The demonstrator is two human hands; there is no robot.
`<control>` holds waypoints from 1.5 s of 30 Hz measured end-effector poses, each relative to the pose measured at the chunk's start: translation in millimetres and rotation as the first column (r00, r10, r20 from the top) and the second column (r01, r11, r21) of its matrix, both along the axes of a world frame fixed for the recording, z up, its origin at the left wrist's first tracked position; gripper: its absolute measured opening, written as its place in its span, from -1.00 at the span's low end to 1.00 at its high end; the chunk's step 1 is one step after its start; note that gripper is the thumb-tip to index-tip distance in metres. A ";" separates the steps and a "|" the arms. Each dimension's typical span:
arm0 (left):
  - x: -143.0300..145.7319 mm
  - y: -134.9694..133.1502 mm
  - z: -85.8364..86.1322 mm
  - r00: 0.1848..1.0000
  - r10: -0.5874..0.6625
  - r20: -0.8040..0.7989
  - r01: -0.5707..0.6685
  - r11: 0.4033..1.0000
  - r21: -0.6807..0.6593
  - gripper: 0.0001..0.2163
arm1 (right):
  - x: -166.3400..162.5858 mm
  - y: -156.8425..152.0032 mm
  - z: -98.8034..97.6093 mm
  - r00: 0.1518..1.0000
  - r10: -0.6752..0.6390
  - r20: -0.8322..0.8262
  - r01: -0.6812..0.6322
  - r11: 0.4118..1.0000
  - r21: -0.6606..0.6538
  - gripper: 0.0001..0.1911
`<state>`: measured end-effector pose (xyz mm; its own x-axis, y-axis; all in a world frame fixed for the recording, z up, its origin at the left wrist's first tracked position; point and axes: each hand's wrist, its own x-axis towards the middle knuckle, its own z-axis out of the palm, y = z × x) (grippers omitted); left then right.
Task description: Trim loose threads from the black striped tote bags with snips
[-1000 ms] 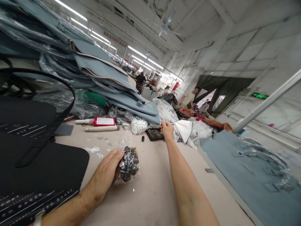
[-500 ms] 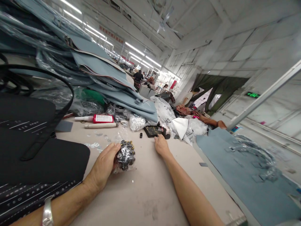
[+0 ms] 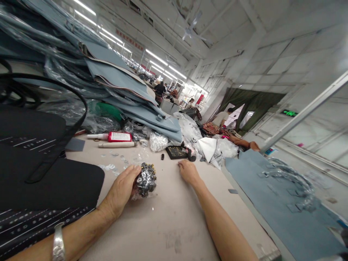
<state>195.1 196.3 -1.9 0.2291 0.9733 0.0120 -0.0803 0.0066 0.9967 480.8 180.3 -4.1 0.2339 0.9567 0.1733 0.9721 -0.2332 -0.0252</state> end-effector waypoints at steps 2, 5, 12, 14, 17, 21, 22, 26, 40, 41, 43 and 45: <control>0.3 -0.1 0.2 1.000 -0.014 0.011 0.014 1.000 -0.009 -0.72 | 5.1 -3.8 5.0 0.999 -0.017 -0.039 0.019 0.999 0.045 -0.60; -1.2 0.4 0.7 0.999 -0.034 0.042 0.035 0.998 -0.047 -0.73 | 7.2 -3.8 5.3 0.992 -0.013 -0.122 0.022 0.997 0.076 -0.58; 0.1 5.2 -13.9 0.955 -0.126 0.269 0.168 0.976 -0.137 -0.71 | -35.4 -4.2 15.8 0.905 0.109 -0.411 -0.015 0.974 0.224 -0.70; 1.4 4.1 -16.7 0.913 -0.191 0.361 0.265 0.949 -0.168 -0.71 | -57.3 -12.2 25.4 0.840 0.159 -0.518 -0.026 0.966 0.256 -0.68; 1.7 -1.2 -15.8 0.864 -0.287 0.415 0.376 0.914 -0.151 -0.69 | -89.2 -30.0 35.5 0.675 0.221 -0.704 -0.015 0.958 0.286 -0.60; 0.2 -9.7 -11.0 0.849 -0.405 0.340 0.446 0.893 -0.051 -0.70 | -117.6 -50.9 33.5 0.347 0.285 -0.894 0.096 0.937 0.336 -0.60; -0.3 -11.2 -9.8 0.859 -0.417 0.298 0.444 0.896 -0.025 -0.71 | -121.7 -54.2 31.3 0.304 0.305 -0.903 0.119 0.928 0.353 -0.59; -1.3 -12.5 -6.6 0.893 -0.427 0.139 0.427 0.904 0.034 -0.69 | -129.5 -59.4 23.4 0.241 0.335 -0.911 0.159 0.912 0.378 -0.57; -1.8 -10.0 -11.5 0.938 -0.314 -0.149 0.338 0.925 0.175 -0.67 | -114.3 -45.7 5.4 -0.069 0.228 -0.971 0.159 0.964 0.215 -0.66; -1.5 -9.3 -12.3 0.941 -0.298 -0.160 0.326 0.927 0.188 -0.68 | -114.6 -45.1 5.4 -0.080 0.221 -0.972 0.162 0.965 0.206 -0.65; -1.0 -7.8 -14.3 0.949 -0.273 -0.161 0.302 0.931 0.203 -0.69 | -115.9 -44.2 5.3 -0.106 0.215 -0.971 0.172 0.966 0.195 -0.63; -0.6 -6.7 -15.6 0.960 -0.246 -0.131 0.269 0.941 0.207 -0.71 | -116.8 -43.9 4.9 -0.133 0.211 -0.968 0.190 0.964 0.184 -0.63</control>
